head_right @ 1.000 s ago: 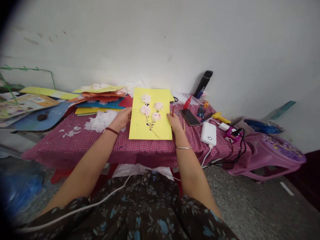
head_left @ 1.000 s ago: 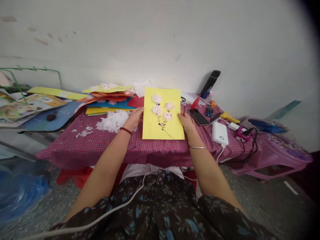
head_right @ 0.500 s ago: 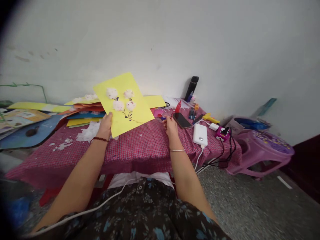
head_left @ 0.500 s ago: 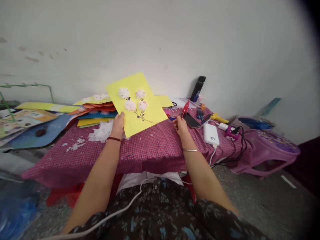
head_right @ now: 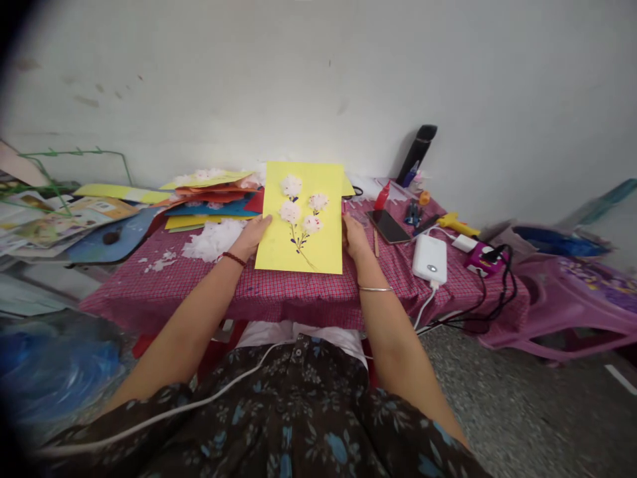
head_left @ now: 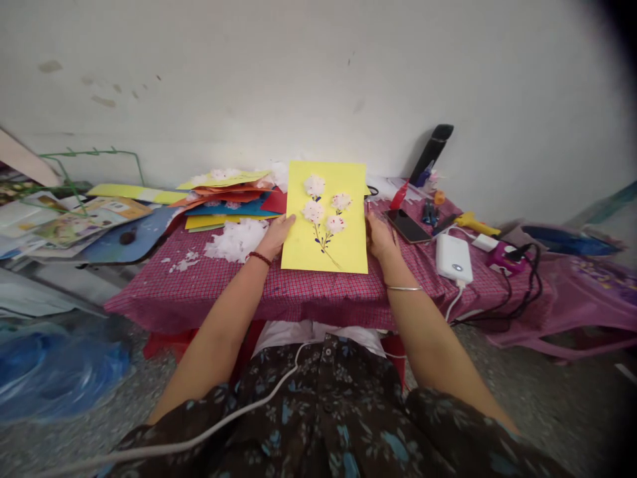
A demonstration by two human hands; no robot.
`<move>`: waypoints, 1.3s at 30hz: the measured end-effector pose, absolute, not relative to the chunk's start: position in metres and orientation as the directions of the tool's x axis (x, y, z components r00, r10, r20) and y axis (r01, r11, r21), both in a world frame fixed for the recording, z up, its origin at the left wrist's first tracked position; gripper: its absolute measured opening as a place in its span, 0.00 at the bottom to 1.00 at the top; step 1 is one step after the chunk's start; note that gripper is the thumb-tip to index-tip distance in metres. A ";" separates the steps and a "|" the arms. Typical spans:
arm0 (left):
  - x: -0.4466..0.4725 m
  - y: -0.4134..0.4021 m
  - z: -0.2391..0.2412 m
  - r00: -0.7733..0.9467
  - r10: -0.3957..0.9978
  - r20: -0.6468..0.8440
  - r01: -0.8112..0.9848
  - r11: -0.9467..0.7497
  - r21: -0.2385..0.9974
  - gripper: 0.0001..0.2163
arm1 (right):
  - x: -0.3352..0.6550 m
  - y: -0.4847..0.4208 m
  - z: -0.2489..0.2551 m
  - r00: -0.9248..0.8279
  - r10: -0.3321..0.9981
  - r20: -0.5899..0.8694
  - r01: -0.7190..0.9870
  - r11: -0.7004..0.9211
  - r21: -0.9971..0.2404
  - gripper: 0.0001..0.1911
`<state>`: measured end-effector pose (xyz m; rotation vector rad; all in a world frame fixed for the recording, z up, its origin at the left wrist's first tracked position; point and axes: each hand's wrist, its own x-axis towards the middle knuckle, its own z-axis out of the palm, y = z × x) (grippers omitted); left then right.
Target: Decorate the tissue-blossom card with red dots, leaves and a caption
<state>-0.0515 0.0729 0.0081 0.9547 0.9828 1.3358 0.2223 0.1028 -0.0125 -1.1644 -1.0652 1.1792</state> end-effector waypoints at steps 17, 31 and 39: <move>-0.051 0.075 0.008 0.046 0.999 0.022 -0.444 0.001 0.896 0.27 | 0.217 0.094 -0.007 0.023 0.999 0.038 -0.248 0.043 -0.968 0.13; -0.046 0.068 0.012 0.094 0.995 0.015 -0.487 0.033 0.873 0.29 | 0.219 0.093 -0.007 0.055 0.998 0.021 -0.196 0.031 -0.980 0.11; -0.048 0.075 0.002 0.103 0.994 0.034 -0.474 0.019 0.880 0.25 | 0.220 0.094 -0.006 0.089 0.996 0.030 -0.148 0.043 -0.988 0.09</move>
